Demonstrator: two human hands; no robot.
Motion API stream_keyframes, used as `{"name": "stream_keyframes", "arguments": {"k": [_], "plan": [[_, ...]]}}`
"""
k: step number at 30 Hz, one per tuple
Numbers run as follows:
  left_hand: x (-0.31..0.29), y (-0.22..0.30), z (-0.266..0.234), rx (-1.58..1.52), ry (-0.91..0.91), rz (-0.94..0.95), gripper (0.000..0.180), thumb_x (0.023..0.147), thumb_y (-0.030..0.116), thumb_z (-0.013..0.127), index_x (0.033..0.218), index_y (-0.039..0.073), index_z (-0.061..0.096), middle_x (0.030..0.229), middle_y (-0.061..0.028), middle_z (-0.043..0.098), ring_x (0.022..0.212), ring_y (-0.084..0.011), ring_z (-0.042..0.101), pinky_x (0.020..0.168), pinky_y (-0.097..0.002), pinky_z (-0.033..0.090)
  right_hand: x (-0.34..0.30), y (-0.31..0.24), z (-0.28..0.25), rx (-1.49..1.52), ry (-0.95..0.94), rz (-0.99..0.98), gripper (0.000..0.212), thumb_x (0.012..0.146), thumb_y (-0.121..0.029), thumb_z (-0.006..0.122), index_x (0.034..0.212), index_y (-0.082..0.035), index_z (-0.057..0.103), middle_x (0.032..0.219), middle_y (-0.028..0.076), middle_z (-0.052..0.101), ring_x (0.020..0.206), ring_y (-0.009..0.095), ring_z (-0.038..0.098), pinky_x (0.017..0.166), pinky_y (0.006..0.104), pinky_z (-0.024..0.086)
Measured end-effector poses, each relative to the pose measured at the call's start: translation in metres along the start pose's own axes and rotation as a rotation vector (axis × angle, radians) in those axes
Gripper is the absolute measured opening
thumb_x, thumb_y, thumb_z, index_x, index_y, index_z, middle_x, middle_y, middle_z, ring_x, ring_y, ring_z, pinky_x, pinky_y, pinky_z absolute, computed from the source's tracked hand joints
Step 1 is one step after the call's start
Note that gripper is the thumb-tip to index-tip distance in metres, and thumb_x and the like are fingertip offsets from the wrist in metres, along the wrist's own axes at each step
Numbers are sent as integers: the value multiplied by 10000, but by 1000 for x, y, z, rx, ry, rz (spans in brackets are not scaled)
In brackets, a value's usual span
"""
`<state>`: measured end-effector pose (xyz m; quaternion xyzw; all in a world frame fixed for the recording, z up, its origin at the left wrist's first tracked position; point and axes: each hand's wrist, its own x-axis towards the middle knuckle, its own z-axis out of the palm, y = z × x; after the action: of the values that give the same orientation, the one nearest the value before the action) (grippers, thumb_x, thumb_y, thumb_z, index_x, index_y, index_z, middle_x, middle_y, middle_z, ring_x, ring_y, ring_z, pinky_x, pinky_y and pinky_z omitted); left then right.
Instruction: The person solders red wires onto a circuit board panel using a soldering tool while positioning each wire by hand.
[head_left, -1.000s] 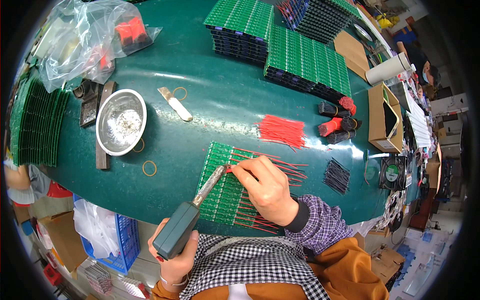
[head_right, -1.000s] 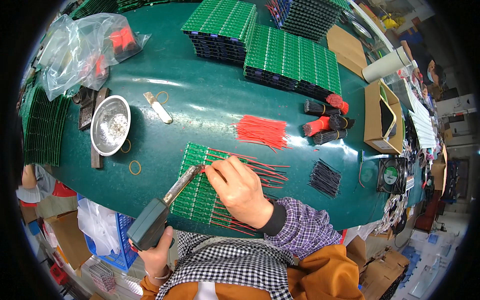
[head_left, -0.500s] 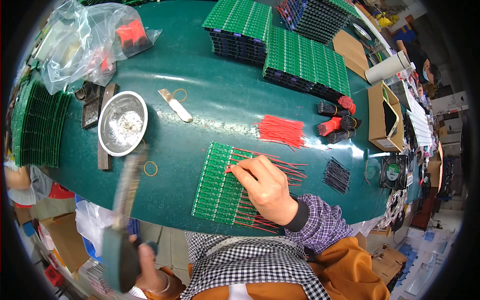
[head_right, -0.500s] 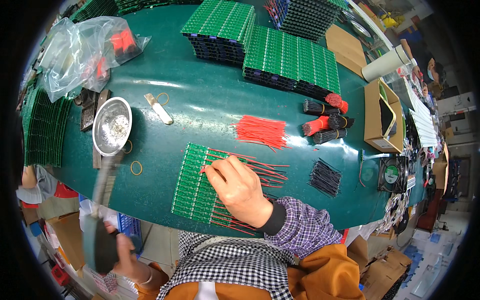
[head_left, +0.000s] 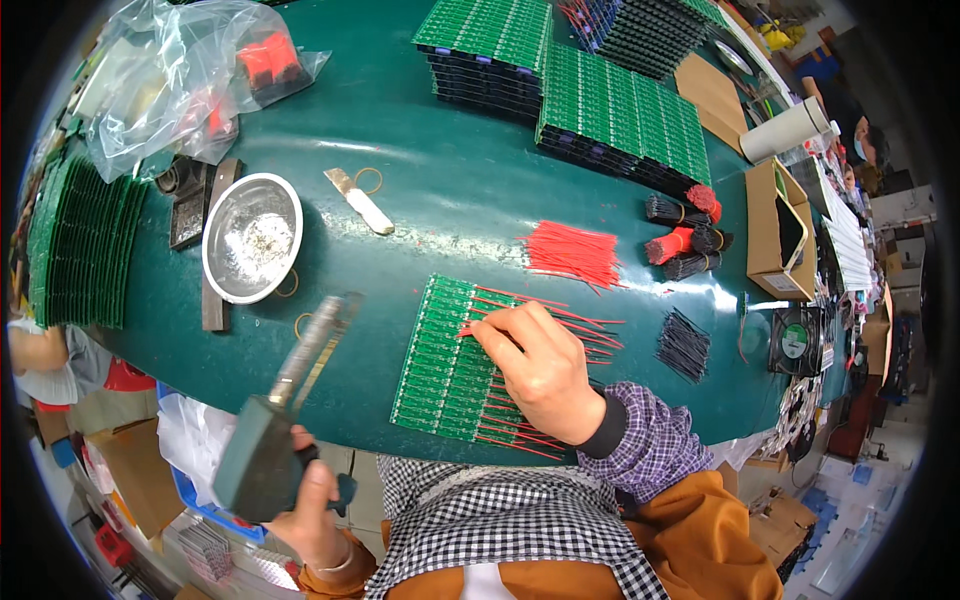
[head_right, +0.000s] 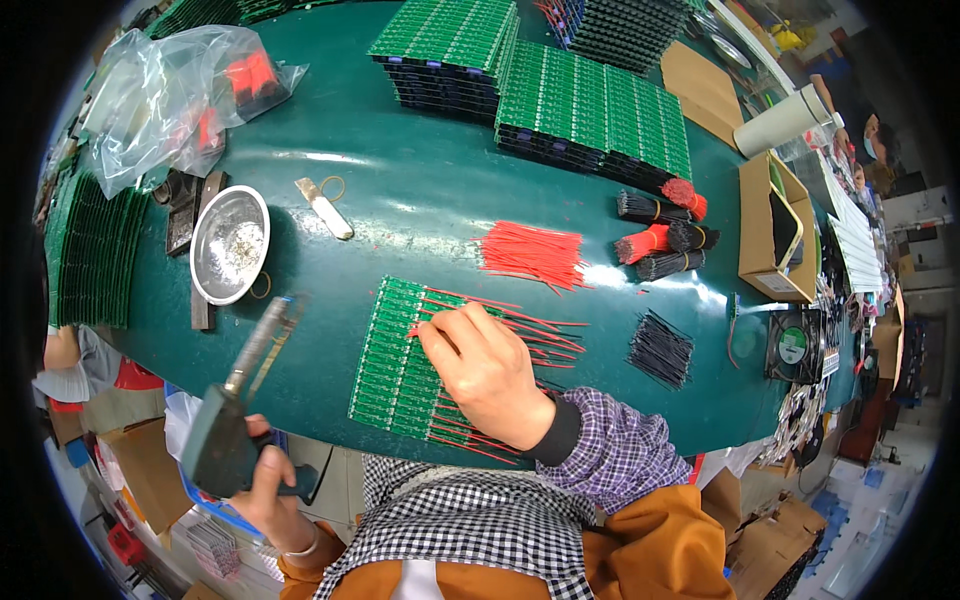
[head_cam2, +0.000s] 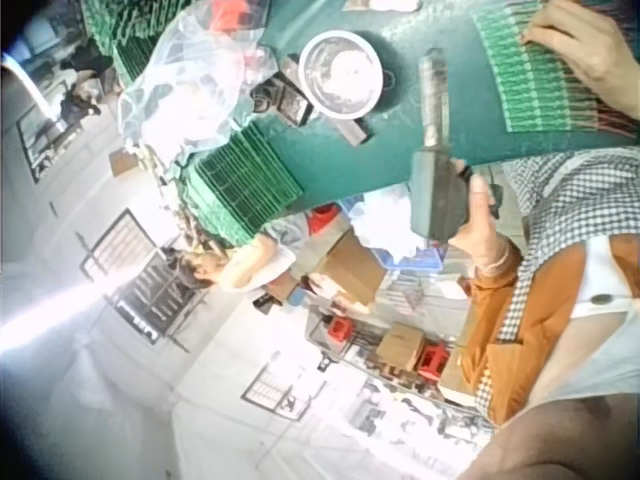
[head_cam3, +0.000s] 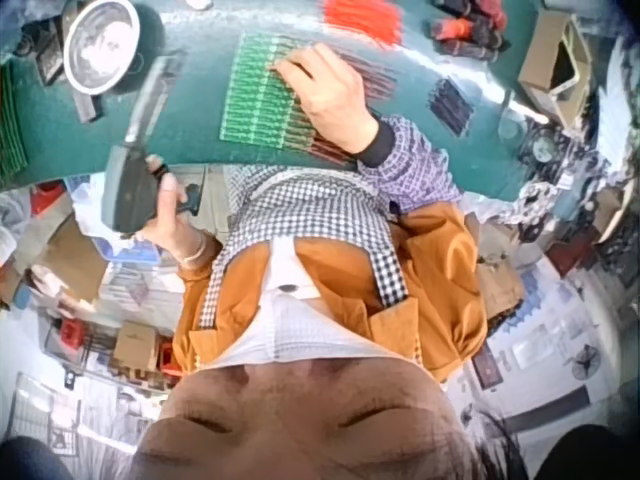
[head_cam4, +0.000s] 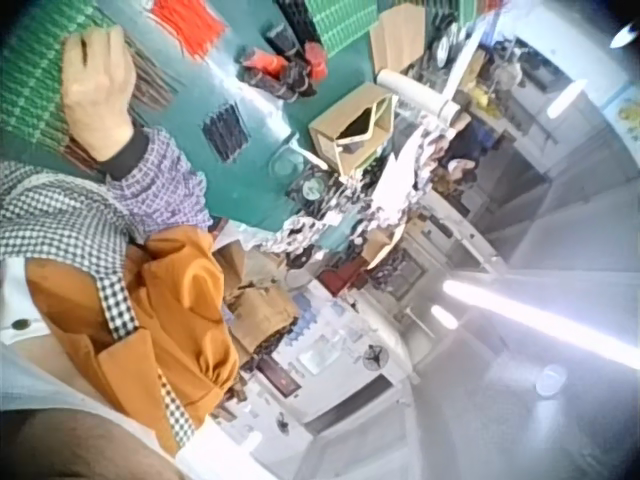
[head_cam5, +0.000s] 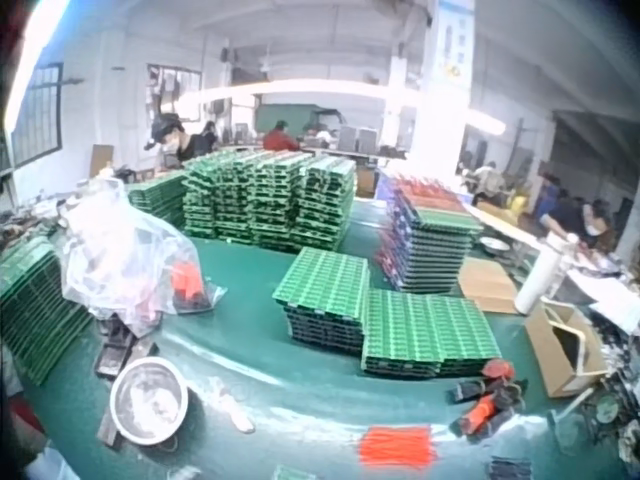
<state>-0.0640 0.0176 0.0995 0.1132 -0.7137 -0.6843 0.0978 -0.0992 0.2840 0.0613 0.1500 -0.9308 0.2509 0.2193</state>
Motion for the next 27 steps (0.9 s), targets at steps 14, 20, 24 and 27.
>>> {"name": "stream_keyframes", "arguments": {"k": [14, 20, 24, 27], "plan": [[-24, -18, -16, 55, -202, -327, 550, 812, -37, 823, 1327, -56, 630, 1203, -177, 722, 1094, -253, 698, 965, -368, 544, -3, -2, 3, 12, 29, -16, 372, 672, 63, 696, 1044, 47, 701, 973, 129, 676, 851, 285, 658, 701, 376, 562], [-30, -38, -24, 169, -240, -93, 461, 832, -55, 767, 1273, -68, 637, 1113, -171, 716, 646, -117, 589, 537, -248, 456, -6, -4, -4, 5, 35, -67, 301, 742, -1, 736, 1035, 50, 691, 988, 119, 665, 861, 261, 659, 698, 346, 558], [-31, -41, -29, 285, -303, -57, 420, 837, -29, 793, 1237, -57, 666, 1105, -140, 725, 744, -139, 641, 630, -268, 508, -7, -2, -1, 13, 14, -61, 325, 716, 8, 730, 1034, 58, 688, 982, 127, 664, 843, 265, 660, 697, 358, 566], [-28, -37, -24, 338, -320, 21, 389, 845, -9, 806, 1213, -46, 685, 1100, -117, 731, 863, -164, 674, 746, -292, 538, -7, -2, 0, 15, 11, -60, 338, 707, 7, 726, 1039, 60, 688, 982, 131, 662, 839, 268, 658, 702, 360, 570]]}}
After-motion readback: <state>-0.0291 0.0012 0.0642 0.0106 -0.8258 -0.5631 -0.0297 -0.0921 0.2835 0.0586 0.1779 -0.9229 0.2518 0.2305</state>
